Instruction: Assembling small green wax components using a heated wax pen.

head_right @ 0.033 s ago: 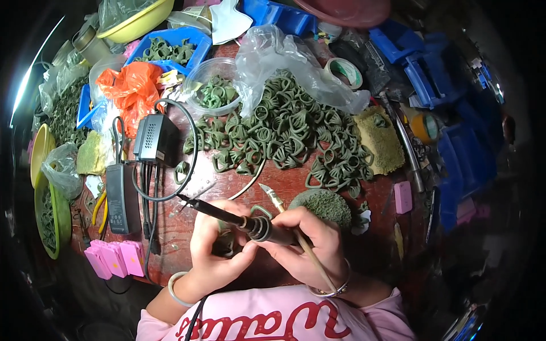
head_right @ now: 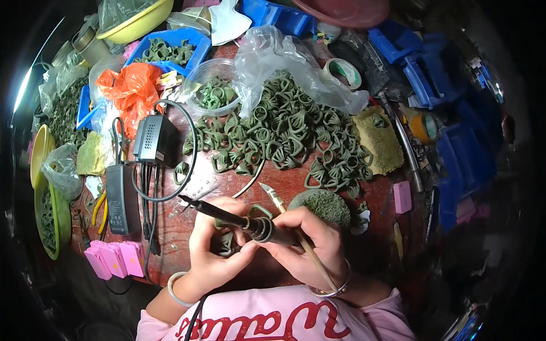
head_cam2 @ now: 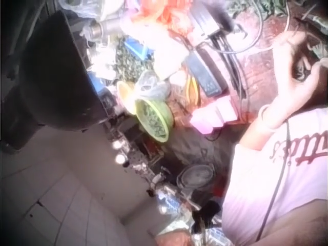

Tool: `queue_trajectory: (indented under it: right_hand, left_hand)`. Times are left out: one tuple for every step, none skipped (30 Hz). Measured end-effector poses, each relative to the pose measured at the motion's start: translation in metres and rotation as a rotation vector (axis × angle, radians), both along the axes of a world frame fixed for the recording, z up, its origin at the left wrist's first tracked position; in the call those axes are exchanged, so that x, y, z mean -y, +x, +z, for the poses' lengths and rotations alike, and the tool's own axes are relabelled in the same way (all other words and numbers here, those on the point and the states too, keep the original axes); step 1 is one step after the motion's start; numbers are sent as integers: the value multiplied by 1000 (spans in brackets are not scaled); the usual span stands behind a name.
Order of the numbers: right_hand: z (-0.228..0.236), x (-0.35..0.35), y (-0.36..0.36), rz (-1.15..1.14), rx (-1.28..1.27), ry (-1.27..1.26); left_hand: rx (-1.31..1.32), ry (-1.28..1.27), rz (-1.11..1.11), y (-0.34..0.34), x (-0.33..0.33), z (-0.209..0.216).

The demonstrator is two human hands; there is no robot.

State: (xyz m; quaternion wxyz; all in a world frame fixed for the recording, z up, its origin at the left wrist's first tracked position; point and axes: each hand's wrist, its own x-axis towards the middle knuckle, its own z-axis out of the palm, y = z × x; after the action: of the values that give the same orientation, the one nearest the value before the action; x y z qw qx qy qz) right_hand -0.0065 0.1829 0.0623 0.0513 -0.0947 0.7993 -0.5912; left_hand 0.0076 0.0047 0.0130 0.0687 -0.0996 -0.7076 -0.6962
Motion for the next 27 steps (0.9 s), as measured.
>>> queue_trajectory:
  right_hand:
    - [1, -1, 1, -1, 8, 9]
    - [1, -2, 1, -1, 17, 16]
    - [2, -2, 1, -2, 15, 17]
    - [2, -2, 0, 7, -18, 5]
    - [2, -1, 0, 17, -51, -9]
    - [1, -1, 0, 20, -50, -10]
    - [0, -3, 1, 37, -53, -7]
    - [-1, -5, 1, 54, -56, -5]
    - [-1, -5, 1, 53, -55, -4]
    - [-2, -5, 1, 71, -43, -9]
    - [-3, -5, 1, 89, -31, -13]
    - [-2, -5, 1, 88, -30, -12]
    - [-1, -4, 0, 103, -56, -1]
    - [0, -4, -1, 117, -81, 10]
    - [-1, -3, -1, 118, -81, 10]
    - [-3, -3, -1, 113, -82, 3]
    - [-3, -3, -1, 109, -82, -4]
    - [-3, -3, 0, 112, -81, -7]
    - [-2, -3, 0, 73, -74, 9]
    - [-1, -4, 1, 34, -66, 24]
    - [-1, -7, 2, 9, -81, 56]
    - [-5, -10, 4, -36, -88, 57]
    - [-7, -16, 5, -60, -96, 89]
    - [-10, -21, 8, -78, -102, 118]
    - [-11, -24, 11, -142, -98, 143]
    - [-7, -26, 10, -159, -115, 205]
    - [-9, -32, 11, -173, -124, 226]
  left_hand:
    - [119, 122, -72, -1, 2, -2]
    - [239, 243, -143, -4, 4, -2]
    - [341, 304, -202, -6, 6, 2]
    - [489, 459, -258, -7, 5, 1]
    - [569, 537, -320, -6, 8, -3]
    - [650, 616, -382, -5, 11, -6]
    - [650, 617, -383, -6, 11, -3]
    - [687, 629, -397, -7, 11, 2]
    - [725, 642, -410, -8, 11, 5]
    - [726, 642, -409, -7, 12, 5]
    - [733, 619, -408, -7, 14, 4]
    - [740, 596, -408, -6, 15, 3]
    - [740, 596, -407, -6, 13, 2]
    - [665, 562, -358, -6, 10, 1]
    - [590, 528, -310, -6, 7, 0]
    - [590, 527, -307, -5, 5, 2]
    - [546, 518, -259, -5, 3, 4]
    - [502, 508, -211, -5, 3, 6]
    - [503, 509, -212, -5, 4, 3]
    - [489, 439, -224, -6, 6, 1]
    - [475, 369, -236, -7, 6, 0]
    - [476, 370, -236, -6, 6, -1]
    - [423, 341, -206, -7, 4, 2]
    - [372, 309, -170, -8, 4, 5]
    - [337, 259, -164, -8, 6, 4]
    - [340, 258, -159, -7, 6, 3]
    - [345, 295, -151, -7, 5, 2]
